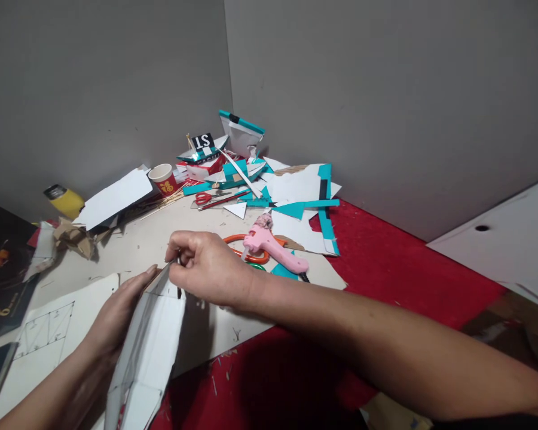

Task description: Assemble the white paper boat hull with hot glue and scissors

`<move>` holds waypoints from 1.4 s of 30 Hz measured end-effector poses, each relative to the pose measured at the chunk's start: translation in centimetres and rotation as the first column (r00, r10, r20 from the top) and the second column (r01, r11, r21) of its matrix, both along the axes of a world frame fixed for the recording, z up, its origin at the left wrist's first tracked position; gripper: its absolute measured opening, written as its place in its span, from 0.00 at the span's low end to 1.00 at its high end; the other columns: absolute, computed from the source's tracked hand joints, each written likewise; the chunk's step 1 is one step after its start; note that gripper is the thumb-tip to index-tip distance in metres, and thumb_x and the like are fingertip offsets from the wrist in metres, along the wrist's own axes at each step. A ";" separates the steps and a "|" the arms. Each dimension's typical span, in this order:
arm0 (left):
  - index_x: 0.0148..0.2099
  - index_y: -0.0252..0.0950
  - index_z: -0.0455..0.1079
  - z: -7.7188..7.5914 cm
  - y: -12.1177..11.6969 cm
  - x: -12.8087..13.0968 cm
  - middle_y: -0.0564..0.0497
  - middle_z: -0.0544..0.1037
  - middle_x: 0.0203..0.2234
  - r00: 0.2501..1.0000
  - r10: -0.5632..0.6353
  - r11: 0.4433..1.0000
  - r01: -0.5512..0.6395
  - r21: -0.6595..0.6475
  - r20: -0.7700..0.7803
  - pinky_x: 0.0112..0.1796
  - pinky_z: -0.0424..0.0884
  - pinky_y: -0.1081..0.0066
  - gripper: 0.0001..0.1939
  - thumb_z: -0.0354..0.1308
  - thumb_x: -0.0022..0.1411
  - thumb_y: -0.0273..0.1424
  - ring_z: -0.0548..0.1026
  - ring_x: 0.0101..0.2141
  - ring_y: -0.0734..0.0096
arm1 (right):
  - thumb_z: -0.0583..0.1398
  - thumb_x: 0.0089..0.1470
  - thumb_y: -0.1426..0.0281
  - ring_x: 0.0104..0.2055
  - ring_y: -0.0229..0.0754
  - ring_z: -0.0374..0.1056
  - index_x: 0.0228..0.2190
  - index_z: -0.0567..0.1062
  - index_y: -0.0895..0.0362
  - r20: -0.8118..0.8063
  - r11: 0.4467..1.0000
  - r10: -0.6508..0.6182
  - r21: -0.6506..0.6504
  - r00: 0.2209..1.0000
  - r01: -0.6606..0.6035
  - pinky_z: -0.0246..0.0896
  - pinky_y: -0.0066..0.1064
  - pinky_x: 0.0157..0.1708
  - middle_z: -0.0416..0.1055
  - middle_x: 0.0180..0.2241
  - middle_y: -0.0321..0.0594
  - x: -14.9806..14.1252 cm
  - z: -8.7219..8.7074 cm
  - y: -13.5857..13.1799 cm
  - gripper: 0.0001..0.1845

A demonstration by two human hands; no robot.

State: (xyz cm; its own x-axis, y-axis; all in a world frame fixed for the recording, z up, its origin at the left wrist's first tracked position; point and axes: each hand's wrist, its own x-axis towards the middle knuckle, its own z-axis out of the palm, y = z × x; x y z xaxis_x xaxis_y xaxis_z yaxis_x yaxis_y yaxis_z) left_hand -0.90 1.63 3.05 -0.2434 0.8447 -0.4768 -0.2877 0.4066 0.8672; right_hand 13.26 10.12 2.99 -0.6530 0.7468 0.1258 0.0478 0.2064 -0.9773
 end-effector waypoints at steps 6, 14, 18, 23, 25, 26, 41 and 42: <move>0.37 0.30 0.77 0.0 -0.7 0.8 0.40 0.81 0.29 0.864 -0.162 0.959 0.252 -0.131 0.477 0.34 0.74 0.67 0.32 0.47 0.60 0.54 0.79 0.28 0.62 | 0.55 0.44 0.80 0.22 0.31 0.57 0.27 0.69 0.56 -0.018 0.997 0.035 0.069 0.999 -0.034 0.51 0.22 0.21 0.60 0.20 0.28 0.2 -0.4 -0.3 0.08; 0.33 0.20 0.77 0.0 -1.3 1.3 0.38 0.78 0.21 0.866 -0.222 0.935 0.319 -0.155 0.448 0.22 0.71 0.74 0.39 0.38 0.64 0.51 0.76 0.20 0.67 | 0.55 0.44 0.81 0.21 0.30 0.56 0.26 0.68 0.57 -0.029 0.971 0.160 0.186 0.987 -0.152 0.52 0.21 0.21 0.60 0.20 0.28 0.1 -0.6 0.0 0.08; 0.31 0.21 0.77 -0.1 -1.6 1.6 0.39 0.78 0.20 0.902 -0.167 0.945 0.262 -0.195 0.398 0.21 0.70 0.74 0.37 0.41 0.64 0.50 0.75 0.19 0.68 | 0.55 0.43 0.83 0.22 0.29 0.57 0.26 0.68 0.58 -0.001 0.965 0.175 0.199 0.985 -0.172 0.52 0.21 0.21 0.60 0.21 0.28 0.2 -0.5 0.0 0.09; 0.33 0.25 0.77 -0.3 -1.2 1.2 0.39 0.80 0.24 0.900 -0.149 0.957 0.236 -0.171 0.411 0.26 0.73 0.69 0.31 0.46 0.63 0.49 0.77 0.23 0.64 | 0.55 0.44 0.82 0.22 0.30 0.57 0.26 0.68 0.58 0.033 0.968 0.156 0.193 0.987 -0.160 0.51 0.21 0.21 0.60 0.19 0.27 0.4 -0.3 0.0 0.08; 0.36 0.29 0.77 -0.5 -0.8 0.6 0.41 0.81 0.26 0.933 -0.091 0.984 0.138 -0.113 0.348 0.29 0.73 0.68 0.25 0.50 0.62 0.47 0.78 0.26 0.63 | 0.55 0.44 0.82 0.21 0.30 0.56 0.26 0.68 0.58 0.069 0.965 0.134 0.219 0.989 -0.146 0.50 0.22 0.22 0.60 0.19 0.27 0.5 -0.2 0.2 0.08; 0.38 0.31 0.76 -0.6 -0.6 0.2 0.43 0.81 0.28 0.954 -0.063 0.995 0.084 -0.059 0.294 0.30 0.73 0.68 0.23 0.51 0.62 0.46 0.78 0.28 0.64 | 0.55 0.44 0.82 0.21 0.30 0.56 0.26 0.69 0.58 0.095 0.962 0.113 0.240 0.989 -0.133 0.49 0.22 0.22 0.60 0.19 0.27 0.5 -0.2 0.2 0.08; 0.35 0.36 0.74 -2.0 0.3 -2.3 0.53 0.80 0.28 0.832 0.249 0.935 -0.073 0.347 -0.496 0.36 0.72 0.73 0.10 0.67 0.52 0.35 0.77 0.30 0.72 | 0.56 0.43 0.81 0.23 0.31 0.55 0.28 0.71 0.58 0.219 0.947 0.035 0.304 0.975 -0.102 0.46 0.24 0.24 0.60 0.20 0.28 0.6 -1.1 1.0 0.09; 0.34 0.35 0.74 -2.1 0.6 -2.7 0.53 0.79 0.26 0.834 0.262 0.932 -0.088 0.351 -0.486 0.35 0.71 0.74 0.10 0.68 0.51 0.34 0.76 0.28 0.74 | 0.56 0.43 0.81 0.23 0.31 0.55 0.28 0.71 0.58 0.217 0.952 0.041 0.289 0.975 -0.105 0.46 0.24 0.24 0.60 0.20 0.28 0.6 -1.2 1.1 0.09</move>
State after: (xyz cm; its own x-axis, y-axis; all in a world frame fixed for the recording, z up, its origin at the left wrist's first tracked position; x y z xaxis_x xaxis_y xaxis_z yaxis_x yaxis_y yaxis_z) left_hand -3.56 2.19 0.95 -0.5370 0.8429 0.0331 0.1965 0.0868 0.9767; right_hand 13.84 11.23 1.81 -0.7394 0.6454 0.1915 0.2148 0.4958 -0.8415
